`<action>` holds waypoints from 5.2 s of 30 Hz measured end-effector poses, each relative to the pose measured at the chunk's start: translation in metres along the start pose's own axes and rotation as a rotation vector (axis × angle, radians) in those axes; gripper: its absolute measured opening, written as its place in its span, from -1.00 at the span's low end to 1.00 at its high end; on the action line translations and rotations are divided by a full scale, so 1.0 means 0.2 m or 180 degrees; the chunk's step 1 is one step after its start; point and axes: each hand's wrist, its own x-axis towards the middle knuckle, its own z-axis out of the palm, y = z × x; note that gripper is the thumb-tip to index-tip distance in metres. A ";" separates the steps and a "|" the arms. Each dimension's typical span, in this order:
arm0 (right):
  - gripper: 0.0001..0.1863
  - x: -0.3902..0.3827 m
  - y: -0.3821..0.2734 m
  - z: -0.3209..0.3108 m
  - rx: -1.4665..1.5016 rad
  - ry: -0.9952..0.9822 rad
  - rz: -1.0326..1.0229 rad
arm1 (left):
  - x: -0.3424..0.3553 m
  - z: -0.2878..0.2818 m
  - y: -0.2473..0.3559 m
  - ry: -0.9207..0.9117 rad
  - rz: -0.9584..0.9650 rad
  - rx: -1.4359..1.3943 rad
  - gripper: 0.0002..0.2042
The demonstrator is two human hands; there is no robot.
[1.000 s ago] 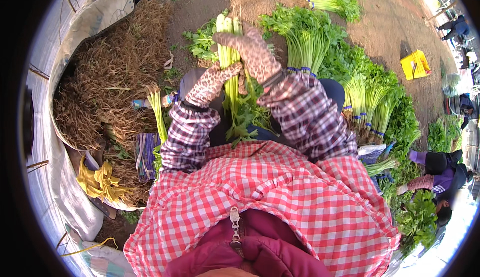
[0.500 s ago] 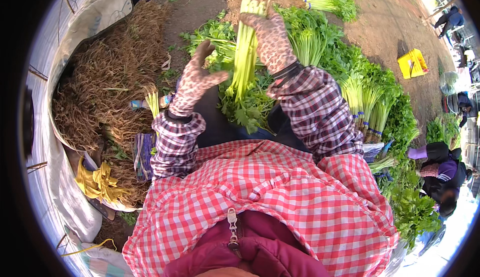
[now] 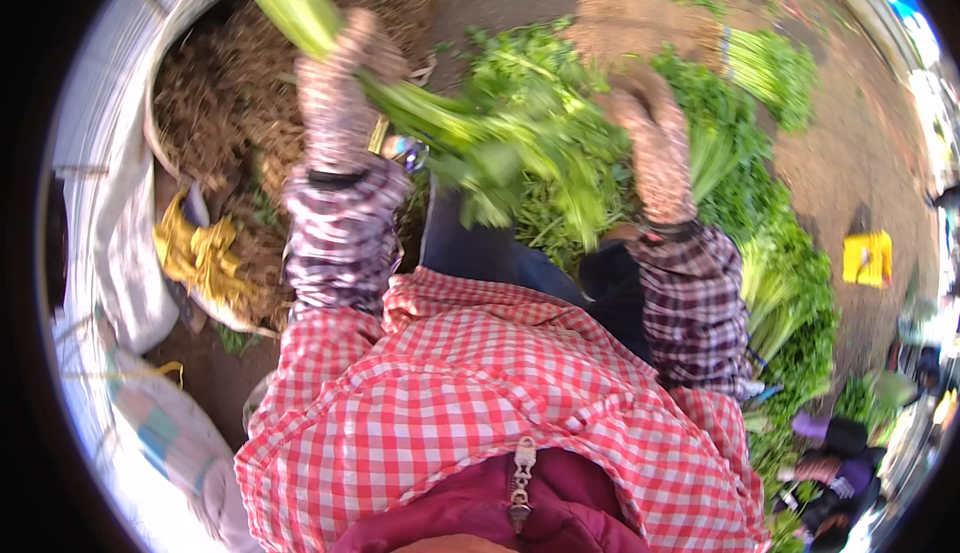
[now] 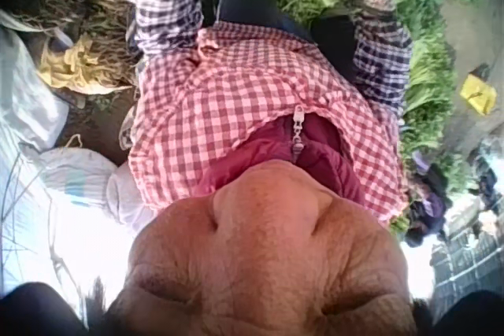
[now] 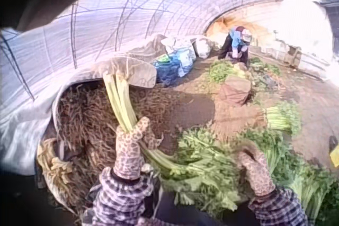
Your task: The person sits on the ground and bundles celery stalks. They gather stalks, align them, and tie them with rubber bands, then place the finished bundles on the ground.
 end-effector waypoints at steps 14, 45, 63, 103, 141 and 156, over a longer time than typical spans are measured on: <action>-0.61 -0.02 0.90 0.02 0.0525 -0.0049 0.1449 | -0.01 -1.40 -0.62 0.0107 -0.2143 0.4998 -0.49; -0.44 0.64 2.03 -0.34 -0.4225 -0.0586 0.1979 | -0.25 -1.65 -1.20 0.0292 -0.2705 0.5341 -0.41; -0.79 1.20 2.15 0.01 -0.2453 -0.0452 -0.0144 | -0.30 -1.53 -1.10 0.0962 -0.2826 0.5476 -0.44; -0.43 1.25 1.08 -0.56 -0.2053 -0.2273 0.2076 | -0.31 -1.51 -1.07 0.0558 -0.2688 0.5609 -0.29; -0.73 -0.11 -0.29 -0.05 -0.1218 0.0930 -0.1466 | -0.19 0.85 -0.16 -0.0963 -0.1088 -0.1583 -0.81; -0.84 -0.35 0.03 -0.32 0.0530 0.0012 0.0929 | -0.04 0.72 -0.17 -0.0820 -0.1376 -0.2258 -0.59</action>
